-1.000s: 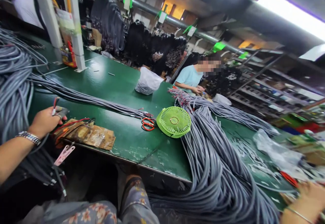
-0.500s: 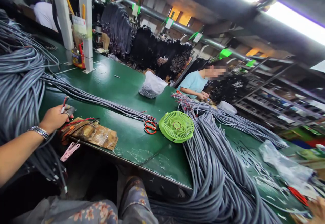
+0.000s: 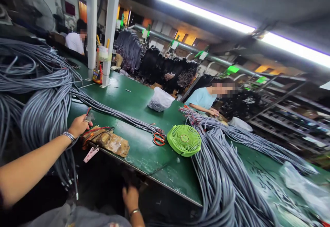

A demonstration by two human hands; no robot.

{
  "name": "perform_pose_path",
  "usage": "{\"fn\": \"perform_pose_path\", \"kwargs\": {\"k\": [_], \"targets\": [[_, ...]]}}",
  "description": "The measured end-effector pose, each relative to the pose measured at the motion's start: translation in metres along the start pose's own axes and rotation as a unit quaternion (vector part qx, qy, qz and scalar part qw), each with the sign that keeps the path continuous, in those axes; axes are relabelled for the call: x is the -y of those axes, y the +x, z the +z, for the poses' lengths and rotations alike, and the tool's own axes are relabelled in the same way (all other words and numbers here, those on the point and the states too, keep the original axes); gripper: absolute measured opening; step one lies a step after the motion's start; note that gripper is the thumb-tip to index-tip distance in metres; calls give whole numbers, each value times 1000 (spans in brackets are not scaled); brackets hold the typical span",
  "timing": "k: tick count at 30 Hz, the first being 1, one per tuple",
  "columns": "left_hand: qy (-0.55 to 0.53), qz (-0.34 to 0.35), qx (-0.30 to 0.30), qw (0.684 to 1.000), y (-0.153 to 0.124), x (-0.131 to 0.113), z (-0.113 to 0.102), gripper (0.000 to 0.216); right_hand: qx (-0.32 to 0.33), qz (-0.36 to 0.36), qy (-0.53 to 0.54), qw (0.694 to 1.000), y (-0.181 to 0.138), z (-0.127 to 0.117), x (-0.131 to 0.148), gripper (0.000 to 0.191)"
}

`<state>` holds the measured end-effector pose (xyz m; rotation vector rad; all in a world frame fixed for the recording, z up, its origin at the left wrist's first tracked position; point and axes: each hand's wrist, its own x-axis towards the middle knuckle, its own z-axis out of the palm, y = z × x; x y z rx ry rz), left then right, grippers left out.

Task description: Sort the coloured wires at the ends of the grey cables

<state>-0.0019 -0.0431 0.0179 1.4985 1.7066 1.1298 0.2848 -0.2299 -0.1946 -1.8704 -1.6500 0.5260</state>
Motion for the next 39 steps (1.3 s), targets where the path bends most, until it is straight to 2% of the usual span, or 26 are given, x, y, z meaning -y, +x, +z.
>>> {"fn": "perform_pose_path", "kwargs": {"k": [3,7,10,14,16,19,20,23,26,28,31,35,39], "targets": [[-33,18,-9,999,-3,0,0,22,5,46,17,999,-24,11,-7,21],[-68,44,-21,996,-20,2,-2,28,59,8,90,994,-40,9,2,41],[-81,60,-23,995,-52,13,-10,36,109,-2,87,990,-41,-3,18,44],[-84,98,-28,991,-116,39,-32,45,150,-10,69,986,-38,-19,42,45],[-81,80,18,993,-148,51,-42,44,164,-34,80,983,-36,-23,57,43],[-52,19,157,986,-180,62,-48,33,199,-85,125,968,-29,-25,87,36],[-44,0,183,982,-186,62,-48,29,215,-99,147,960,-26,-24,98,36],[-63,-39,185,980,-189,58,-47,26,254,-81,261,928,-14,-17,133,44],[-93,-61,203,973,-179,51,-45,29,286,-7,414,864,-3,-8,166,48],[-95,-69,231,966,-174,48,-42,31,278,28,470,837,1,-5,182,52],[-74,-66,270,958,-170,47,-32,28,225,63,513,826,3,-6,196,51],[-45,-35,326,944,-167,42,-17,21,164,93,528,828,2,-15,191,48],[-47,-18,389,920,-158,34,-10,24,187,97,510,834,8,-29,175,46]]}}
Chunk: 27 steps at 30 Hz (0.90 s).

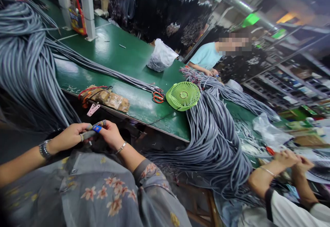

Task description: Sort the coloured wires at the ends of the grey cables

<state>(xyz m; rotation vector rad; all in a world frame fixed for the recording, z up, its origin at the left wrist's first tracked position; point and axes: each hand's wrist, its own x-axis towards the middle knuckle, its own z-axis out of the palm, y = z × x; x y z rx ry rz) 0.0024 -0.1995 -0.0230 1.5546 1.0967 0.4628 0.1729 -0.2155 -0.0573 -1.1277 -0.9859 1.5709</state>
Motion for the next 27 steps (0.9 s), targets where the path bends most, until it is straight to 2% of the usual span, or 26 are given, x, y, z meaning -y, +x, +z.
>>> {"fn": "perform_pose_path", "kwargs": {"k": [3,7,11,18,23,27], "targets": [[-4,3,39,999,4,1,-6,27,40,-14,-41,998,1,-9,3,39],[-20,-9,49,999,-1,11,-13,22,60,-79,-106,989,4,-1,-4,27],[-58,-36,-27,997,-16,17,-16,21,71,-99,-107,987,8,16,-14,22],[-110,-35,-161,980,-35,13,-15,21,41,-28,-51,997,10,31,-14,37],[-162,-44,-197,966,-29,13,-9,24,23,-35,-64,997,4,29,-7,41],[-171,-50,-202,963,-23,14,-6,24,12,-44,-95,994,1,23,-8,37]]}}
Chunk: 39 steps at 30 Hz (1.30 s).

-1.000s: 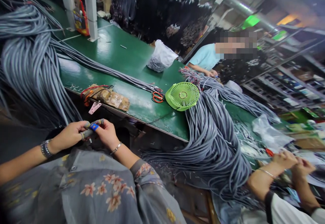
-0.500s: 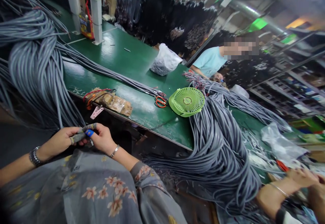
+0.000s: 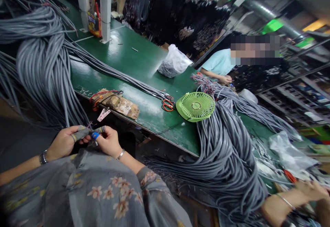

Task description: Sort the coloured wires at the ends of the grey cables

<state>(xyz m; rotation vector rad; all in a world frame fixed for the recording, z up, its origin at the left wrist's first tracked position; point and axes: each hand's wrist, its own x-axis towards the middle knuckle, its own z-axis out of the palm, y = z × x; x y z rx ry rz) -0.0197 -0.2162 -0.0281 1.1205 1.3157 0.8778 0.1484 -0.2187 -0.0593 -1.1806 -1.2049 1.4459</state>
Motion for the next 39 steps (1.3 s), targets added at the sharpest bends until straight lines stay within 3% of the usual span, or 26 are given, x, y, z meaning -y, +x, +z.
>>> {"fn": "perform_pose_path", "kwargs": {"k": [9,15,26,39], "targets": [[82,23,86,993,7,7,0,18,16,29,35,999,14,1,1,42],[127,-4,139,982,12,8,2,15,16,-7,-29,999,19,2,3,39],[82,15,91,992,5,6,2,30,-3,50,84,995,13,5,-3,41],[67,11,59,996,1,3,1,35,-9,60,84,995,10,3,2,50]]}}
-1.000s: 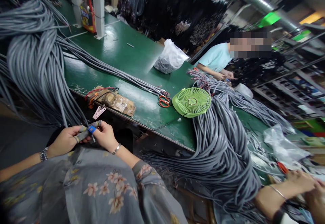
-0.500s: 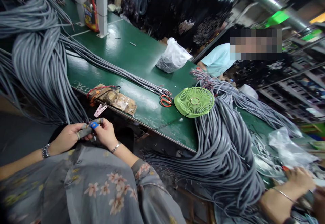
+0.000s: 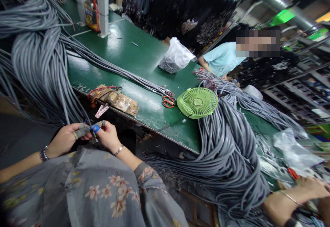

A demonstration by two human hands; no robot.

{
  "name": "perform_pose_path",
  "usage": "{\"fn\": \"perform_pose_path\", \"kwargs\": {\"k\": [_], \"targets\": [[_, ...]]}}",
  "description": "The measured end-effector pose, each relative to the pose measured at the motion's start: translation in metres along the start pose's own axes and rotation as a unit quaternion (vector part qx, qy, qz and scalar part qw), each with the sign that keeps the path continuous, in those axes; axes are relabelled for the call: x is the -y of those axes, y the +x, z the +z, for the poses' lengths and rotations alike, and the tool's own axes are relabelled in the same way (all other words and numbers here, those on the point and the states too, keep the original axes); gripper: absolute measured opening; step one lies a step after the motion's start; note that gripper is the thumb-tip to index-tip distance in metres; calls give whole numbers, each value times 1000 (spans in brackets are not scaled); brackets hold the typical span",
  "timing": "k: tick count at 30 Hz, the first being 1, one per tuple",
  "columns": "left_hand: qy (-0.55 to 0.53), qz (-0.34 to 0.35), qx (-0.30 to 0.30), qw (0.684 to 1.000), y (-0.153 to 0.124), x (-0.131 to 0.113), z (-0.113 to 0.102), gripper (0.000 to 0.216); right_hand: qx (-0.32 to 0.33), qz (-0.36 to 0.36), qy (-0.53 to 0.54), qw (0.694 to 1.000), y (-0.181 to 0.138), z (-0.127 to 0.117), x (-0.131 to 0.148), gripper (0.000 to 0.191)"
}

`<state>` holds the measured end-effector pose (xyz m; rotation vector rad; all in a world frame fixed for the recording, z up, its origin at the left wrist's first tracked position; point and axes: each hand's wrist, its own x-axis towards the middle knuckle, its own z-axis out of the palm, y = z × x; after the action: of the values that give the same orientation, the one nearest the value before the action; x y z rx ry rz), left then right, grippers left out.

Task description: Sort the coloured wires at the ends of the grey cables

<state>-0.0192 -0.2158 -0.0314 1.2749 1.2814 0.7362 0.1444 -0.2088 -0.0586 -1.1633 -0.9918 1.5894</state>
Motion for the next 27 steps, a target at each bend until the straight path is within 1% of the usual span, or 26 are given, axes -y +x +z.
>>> {"fn": "perform_pose_path", "kwargs": {"k": [4,6,8,11,15,21,24,27], "targets": [[-63,-13,-56,996,-1,7,3,35,32,-20,-20,999,-1,-3,-1,50],[-76,-15,-67,995,-1,8,3,35,50,-21,-29,998,-2,-5,-1,49],[-55,-11,-46,997,-1,4,1,36,52,-18,-37,998,-2,-8,-1,47],[-2,-10,10,1000,-1,-4,-2,37,46,-12,-33,998,-1,-11,0,43],[21,-10,55,998,1,-7,-3,35,72,-4,-4,997,3,-11,2,42],[33,-10,85,996,4,-2,-5,32,76,12,-16,997,6,-8,5,39],[56,-15,98,994,4,-5,-5,31,89,20,0,996,7,-7,7,40],[56,-21,102,993,3,-6,-5,29,80,26,19,996,7,-5,6,41]]}}
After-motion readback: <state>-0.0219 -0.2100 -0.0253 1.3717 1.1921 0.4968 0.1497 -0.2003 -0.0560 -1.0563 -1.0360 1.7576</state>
